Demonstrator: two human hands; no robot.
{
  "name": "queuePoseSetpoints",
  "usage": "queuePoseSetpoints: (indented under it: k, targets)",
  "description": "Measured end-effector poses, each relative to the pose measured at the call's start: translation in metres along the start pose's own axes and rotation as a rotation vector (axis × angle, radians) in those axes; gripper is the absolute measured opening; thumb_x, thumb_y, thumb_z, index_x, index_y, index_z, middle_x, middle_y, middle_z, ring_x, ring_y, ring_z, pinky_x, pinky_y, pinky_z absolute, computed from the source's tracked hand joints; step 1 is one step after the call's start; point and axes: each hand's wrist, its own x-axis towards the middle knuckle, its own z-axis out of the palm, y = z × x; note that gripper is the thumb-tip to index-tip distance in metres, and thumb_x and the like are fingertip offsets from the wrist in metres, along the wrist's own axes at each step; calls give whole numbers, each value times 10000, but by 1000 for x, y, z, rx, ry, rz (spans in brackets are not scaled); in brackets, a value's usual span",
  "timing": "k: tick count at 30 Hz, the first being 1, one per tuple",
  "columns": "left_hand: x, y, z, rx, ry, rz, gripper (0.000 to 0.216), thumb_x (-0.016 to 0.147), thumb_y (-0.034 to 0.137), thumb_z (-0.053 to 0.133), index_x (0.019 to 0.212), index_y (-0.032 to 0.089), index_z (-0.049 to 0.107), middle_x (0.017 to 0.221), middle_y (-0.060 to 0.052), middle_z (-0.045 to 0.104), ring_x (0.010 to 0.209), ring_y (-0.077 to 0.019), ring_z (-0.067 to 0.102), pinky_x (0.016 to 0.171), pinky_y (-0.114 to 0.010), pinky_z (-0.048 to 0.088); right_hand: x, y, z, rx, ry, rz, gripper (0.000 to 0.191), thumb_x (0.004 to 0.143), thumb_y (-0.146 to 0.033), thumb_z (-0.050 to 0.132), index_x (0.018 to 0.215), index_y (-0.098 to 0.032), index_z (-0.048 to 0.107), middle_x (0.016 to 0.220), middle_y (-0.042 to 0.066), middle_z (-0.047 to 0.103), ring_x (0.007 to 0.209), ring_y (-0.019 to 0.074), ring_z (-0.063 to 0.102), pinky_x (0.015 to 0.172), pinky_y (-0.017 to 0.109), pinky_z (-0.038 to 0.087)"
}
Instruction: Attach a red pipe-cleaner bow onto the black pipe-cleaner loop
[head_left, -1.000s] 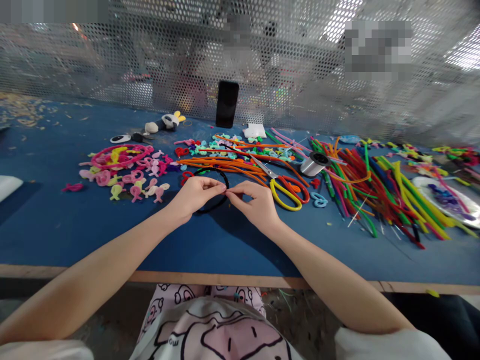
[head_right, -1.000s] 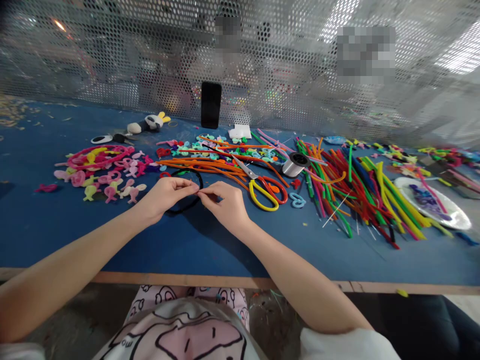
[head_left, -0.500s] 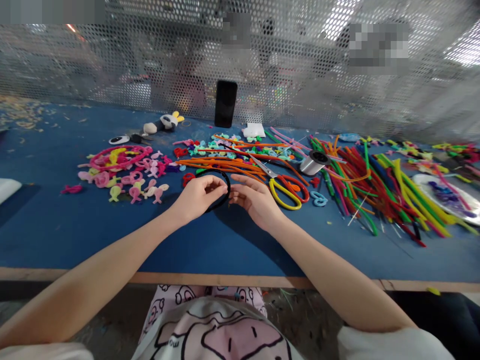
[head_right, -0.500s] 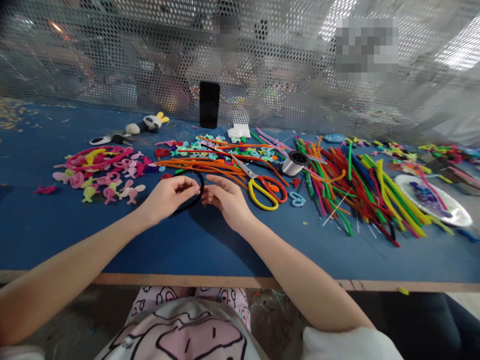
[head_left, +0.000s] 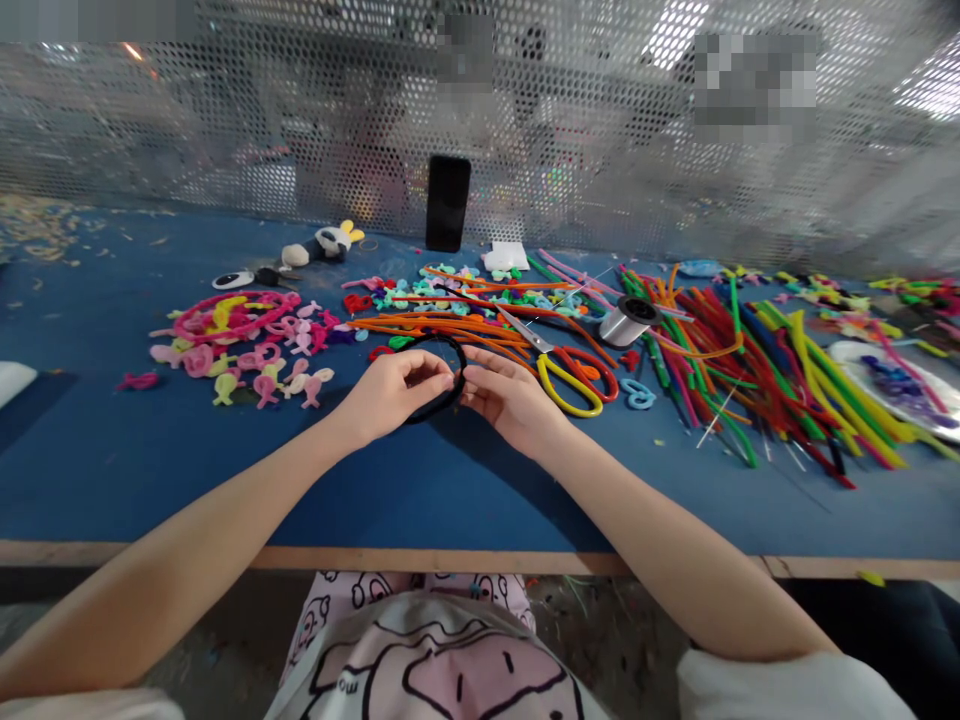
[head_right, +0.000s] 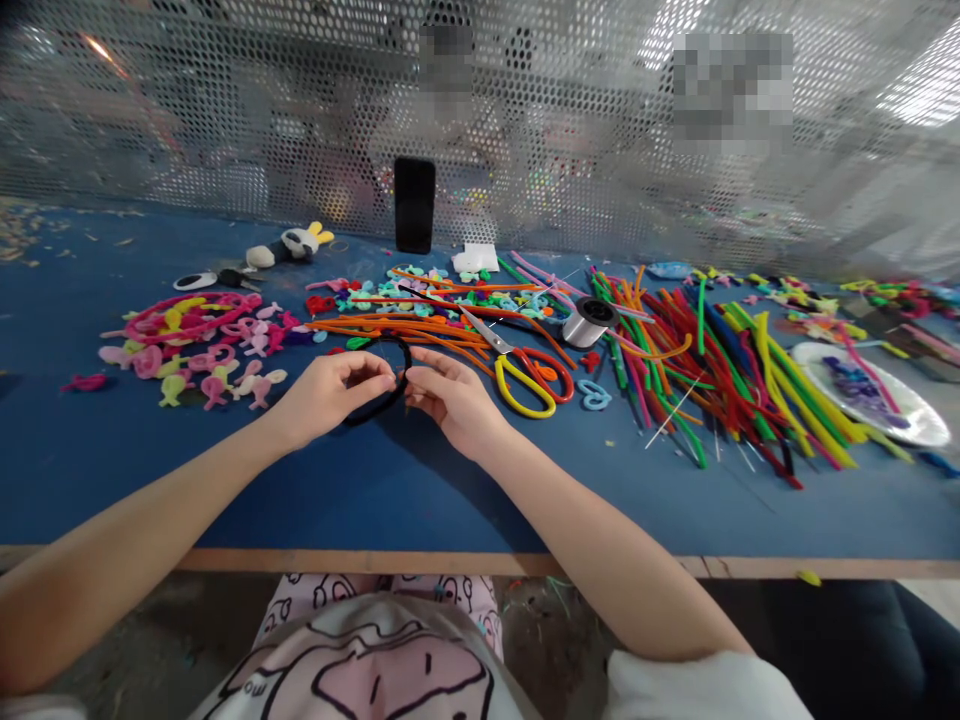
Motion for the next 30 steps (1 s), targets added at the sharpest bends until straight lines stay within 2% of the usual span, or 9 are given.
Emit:
queuePoseSetpoints:
  k: [6, 10, 25, 30]
  targets:
    - [2, -1, -1, -259, -57, -171, 332, 793, 473, 729, 903, 160, 731, 912, -69, 756, 799, -162, 667, 737, -275, 509, 1, -1, -1, -20, 15, 13, 372, 684, -155, 815, 1027, -209, 681, 729, -36, 709, 611, 91, 635, 645, 236, 558]
    - [3, -2, -2, -342, -83, -223, 344, 760, 476, 764, 899, 162, 741, 924, -81, 766, 807, -165, 679, 752, -283, 518, 0, -1, 0, -22, 2, 6, 369, 676, -165, 822, 1014, -206, 679, 721, -42, 700, 615, 94, 635, 649, 243, 551]
    - [1, 0, -2, -105, 20, -119, 275, 774, 411, 721, 842, 146, 735, 788, -43, 727, 679, -134, 611, 651, -250, 471, 0, 0, 0, -29, -19, 7, 382, 680, -176, 829, 1024, -203, 666, 704, -51, 681, 616, 90, 633, 676, 246, 557]
    - [2, 1, -3, -120, -11, -119, 255, 756, 394, 722, 822, 147, 730, 722, -26, 692, 627, -119, 572, 591, -234, 428, 0, 0, 0, -27, -24, -2, 381, 672, -179, 836, 1016, -205, 676, 713, -46, 691, 605, 88, 626, 661, 242, 567]
